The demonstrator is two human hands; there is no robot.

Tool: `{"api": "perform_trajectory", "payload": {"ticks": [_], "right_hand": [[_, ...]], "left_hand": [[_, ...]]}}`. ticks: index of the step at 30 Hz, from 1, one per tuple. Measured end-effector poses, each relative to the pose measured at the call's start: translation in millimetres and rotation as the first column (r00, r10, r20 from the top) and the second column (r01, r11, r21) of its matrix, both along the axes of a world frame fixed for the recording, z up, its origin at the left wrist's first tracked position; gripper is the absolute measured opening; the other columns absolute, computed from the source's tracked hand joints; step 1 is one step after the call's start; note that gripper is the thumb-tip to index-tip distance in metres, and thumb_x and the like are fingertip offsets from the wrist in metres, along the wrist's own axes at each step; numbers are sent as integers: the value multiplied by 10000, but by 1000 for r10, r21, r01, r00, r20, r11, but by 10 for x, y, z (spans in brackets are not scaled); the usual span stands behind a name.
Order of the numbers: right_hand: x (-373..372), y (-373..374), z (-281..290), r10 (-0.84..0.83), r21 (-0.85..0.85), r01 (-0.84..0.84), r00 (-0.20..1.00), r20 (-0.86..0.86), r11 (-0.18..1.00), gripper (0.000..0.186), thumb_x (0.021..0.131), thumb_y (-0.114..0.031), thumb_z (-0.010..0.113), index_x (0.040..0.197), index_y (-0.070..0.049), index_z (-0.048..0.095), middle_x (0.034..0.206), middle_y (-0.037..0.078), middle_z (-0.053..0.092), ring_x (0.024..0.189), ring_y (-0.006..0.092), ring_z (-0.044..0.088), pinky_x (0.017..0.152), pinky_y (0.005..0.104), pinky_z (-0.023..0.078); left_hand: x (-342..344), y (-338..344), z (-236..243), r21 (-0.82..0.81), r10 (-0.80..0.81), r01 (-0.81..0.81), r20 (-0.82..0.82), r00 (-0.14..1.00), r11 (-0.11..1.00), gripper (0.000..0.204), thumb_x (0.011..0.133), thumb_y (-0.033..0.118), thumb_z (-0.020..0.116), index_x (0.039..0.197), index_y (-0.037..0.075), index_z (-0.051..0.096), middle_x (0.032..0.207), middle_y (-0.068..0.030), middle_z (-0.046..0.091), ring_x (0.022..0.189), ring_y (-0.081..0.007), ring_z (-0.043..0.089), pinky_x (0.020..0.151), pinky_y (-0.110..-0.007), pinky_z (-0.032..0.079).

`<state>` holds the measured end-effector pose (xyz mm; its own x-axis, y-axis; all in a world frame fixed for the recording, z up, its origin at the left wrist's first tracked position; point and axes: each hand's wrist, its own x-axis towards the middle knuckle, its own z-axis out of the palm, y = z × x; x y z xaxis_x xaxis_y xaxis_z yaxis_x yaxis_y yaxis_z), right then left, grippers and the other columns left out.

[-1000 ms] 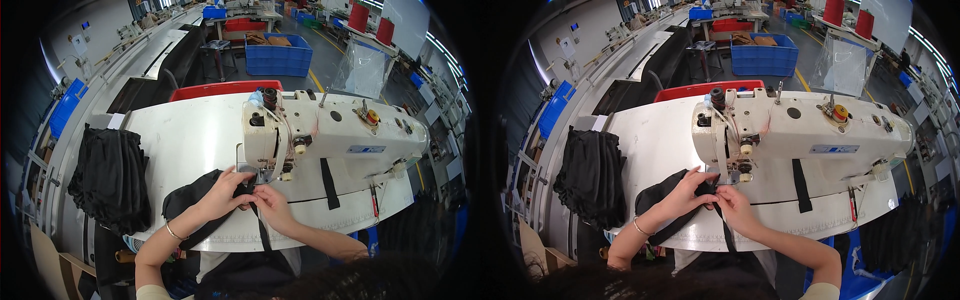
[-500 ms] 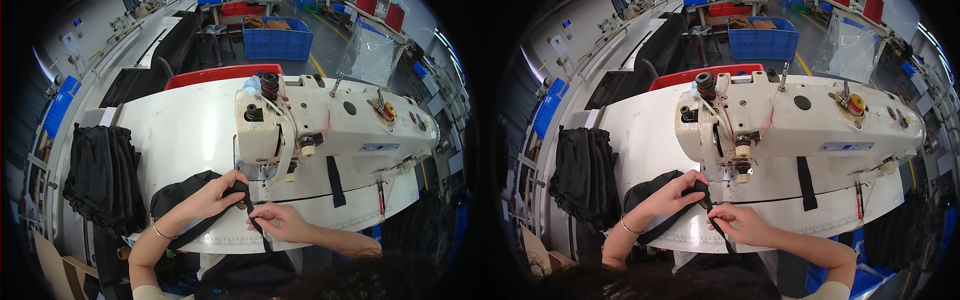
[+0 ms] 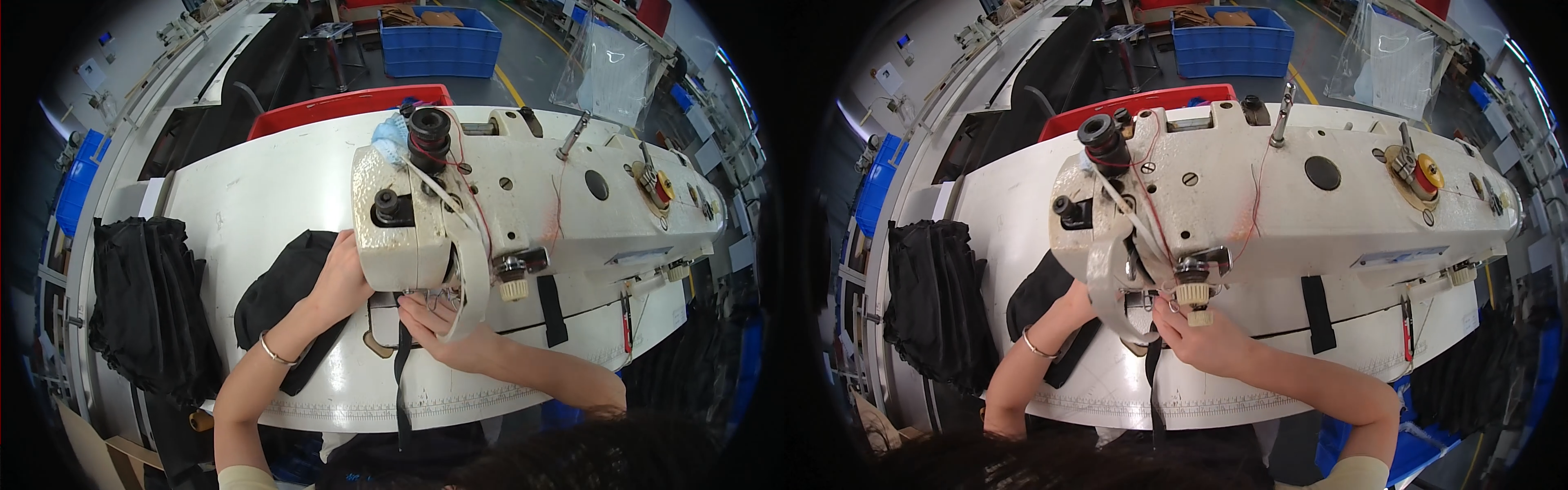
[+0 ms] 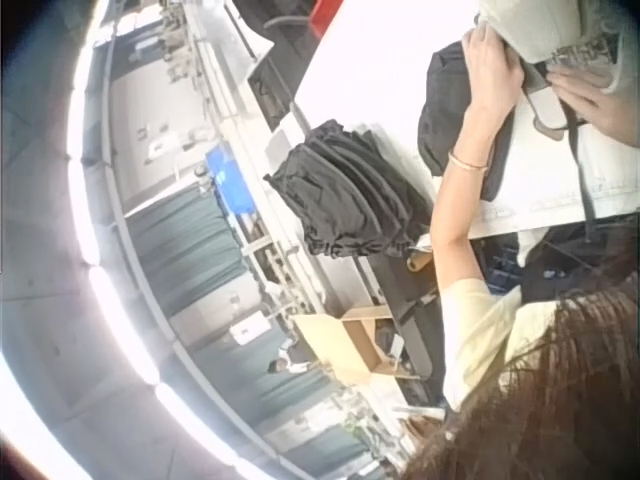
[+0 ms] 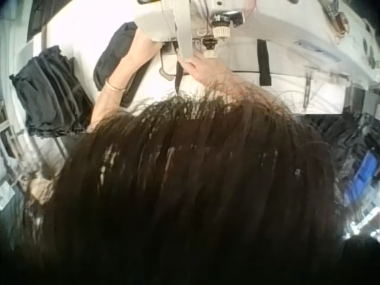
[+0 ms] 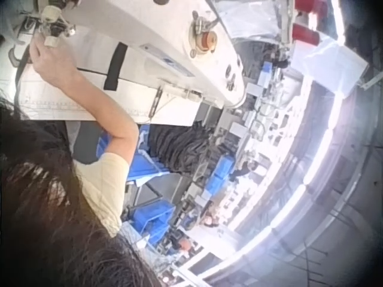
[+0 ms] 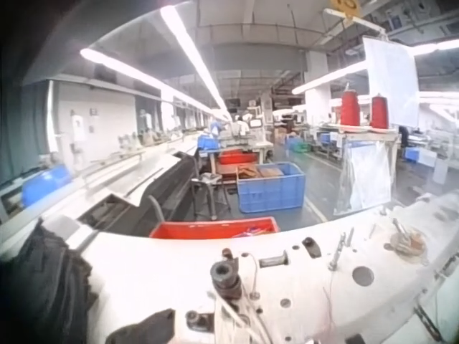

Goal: Sewing black leather or synthetic parts using an industrial sewing machine.

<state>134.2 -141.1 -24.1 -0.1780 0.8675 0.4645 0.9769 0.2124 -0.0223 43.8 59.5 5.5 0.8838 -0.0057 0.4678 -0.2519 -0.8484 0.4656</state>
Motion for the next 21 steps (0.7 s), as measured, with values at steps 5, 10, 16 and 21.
{"api": "perform_trajectory", "payload": {"ticks": [5,10,16,21], "right_hand": [[137,-262,-39,-41,-199,38,999,-8,979,408,631,-107,596,1033,-47,632,1121,117,580,983,269,555,781,432,504],[116,-226,-18,-58,-133,50,997,-58,990,397,593,-164,615,981,-104,676,1129,47,599,1004,243,567,775,388,510],[122,-198,86,33,-122,-43,996,-80,992,336,594,-152,605,916,-109,688,1119,50,605,1042,217,560,768,351,502],[75,-199,-15,15,-175,-2,997,71,985,316,626,-142,572,916,-51,659,1045,131,607,997,251,574,850,346,475]], "left_hand": [[224,3,-100,-851,-225,-296,-420,879,433,457,820,201,649,1219,35,501,1220,-124,519,1081,-242,535,941,-361,433],[193,0,-59,-777,-155,-241,-396,905,581,446,801,168,655,1200,34,509,1206,-131,520,1093,-259,514,951,-374,410],[126,-48,-10,-612,-70,-127,-288,955,781,433,772,119,664,1171,33,520,1186,-142,522,1110,-284,484,966,-395,376],[-75,-98,193,-397,-2,-66,-169,986,916,425,748,79,671,1147,32,530,1169,-151,523,1124,-305,458,979,-411,347]]}}
